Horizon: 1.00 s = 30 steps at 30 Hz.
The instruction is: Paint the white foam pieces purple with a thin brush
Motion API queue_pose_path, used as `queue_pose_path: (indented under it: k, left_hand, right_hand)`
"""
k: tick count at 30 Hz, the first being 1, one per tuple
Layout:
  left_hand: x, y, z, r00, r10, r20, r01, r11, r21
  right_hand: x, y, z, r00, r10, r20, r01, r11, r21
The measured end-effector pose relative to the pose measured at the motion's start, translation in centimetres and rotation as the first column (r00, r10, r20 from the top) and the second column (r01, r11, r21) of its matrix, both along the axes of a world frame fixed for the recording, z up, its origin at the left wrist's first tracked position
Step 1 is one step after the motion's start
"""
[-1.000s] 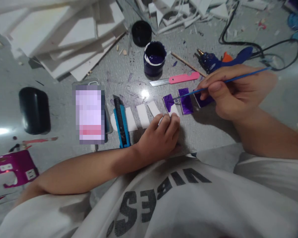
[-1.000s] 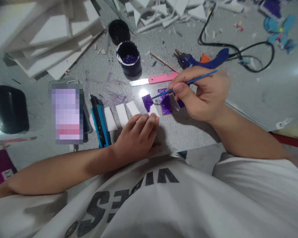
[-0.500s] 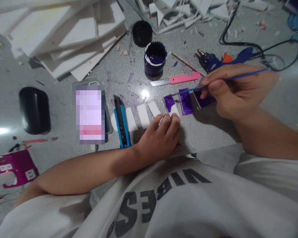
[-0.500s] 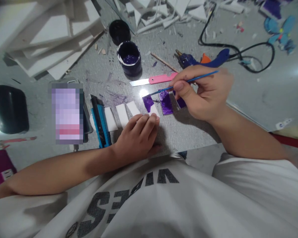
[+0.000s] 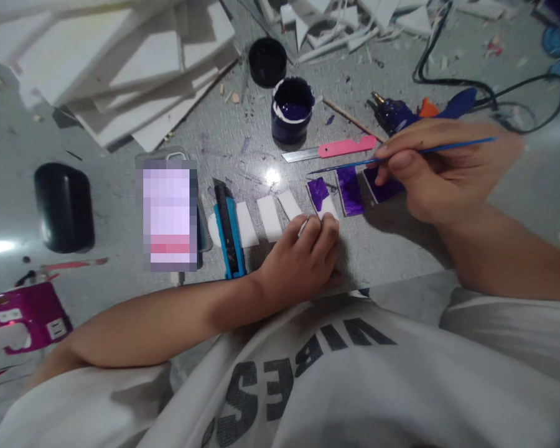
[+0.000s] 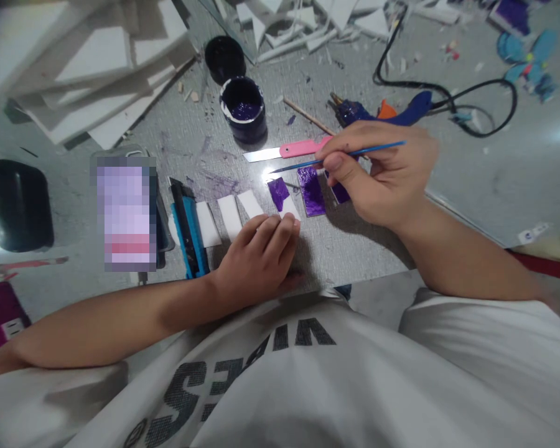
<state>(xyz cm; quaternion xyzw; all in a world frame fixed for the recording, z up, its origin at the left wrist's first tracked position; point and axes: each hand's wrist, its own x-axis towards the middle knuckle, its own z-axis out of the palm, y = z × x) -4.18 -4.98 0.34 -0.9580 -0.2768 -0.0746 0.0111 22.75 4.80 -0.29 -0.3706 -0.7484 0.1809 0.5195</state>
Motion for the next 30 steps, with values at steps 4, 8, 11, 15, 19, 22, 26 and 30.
queue_pose_path:
  k: [4,8,11,15,19,22,26,30]
  left_hand:
    - [-0.03,-0.02,-0.04,1.000,0.000,-0.004,0.000,0.999,-0.038]
    - [-0.04,0.04,0.04,1.000,-0.001,-0.014,0.001,0.999,-0.037]
    - [-0.05,0.08,0.09,1.000,-0.002,-0.017,0.002,1.000,-0.015]
    - [-0.03,0.06,0.07,1.000,0.003,-0.013,-0.003,1.000,0.007]
    - [-0.02,0.04,0.06,1.000,0.007,-0.030,-0.009,0.998,-0.064]
    - [-0.02,0.08,0.16,0.999,0.004,-0.042,-0.007,0.998,-0.065]
    - [-0.02,0.14,0.37,1.000,-0.002,-0.027,0.002,1.000,-0.028]
    - [-0.01,0.13,0.35,0.999,-0.001,-0.044,-0.002,0.998,-0.070]
  right_hand:
    - [0.15,0.12,-0.57,0.997,-0.011,-0.072,0.011,1.000,0.004]
    - [0.25,0.04,-0.68,0.994,0.012,-0.109,-0.021,0.996,-0.083]
    - [0.17,-0.04,-0.40,0.995,0.033,-0.095,-0.043,0.994,-0.101]
    - [0.26,-0.14,0.01,0.997,0.054,-0.063,-0.061,0.992,-0.113]
    - [0.65,-0.27,0.15,0.999,0.041,0.000,-0.040,0.984,-0.175]
    - [0.75,-0.28,0.10,0.999,0.025,0.045,-0.018,0.990,-0.138]
    - [0.46,-0.25,-0.02,1.000,-0.002,-0.012,0.002,0.998,-0.065]
    - [0.50,-0.30,-0.06,0.998,0.057,-0.034,-0.060,0.995,-0.081]
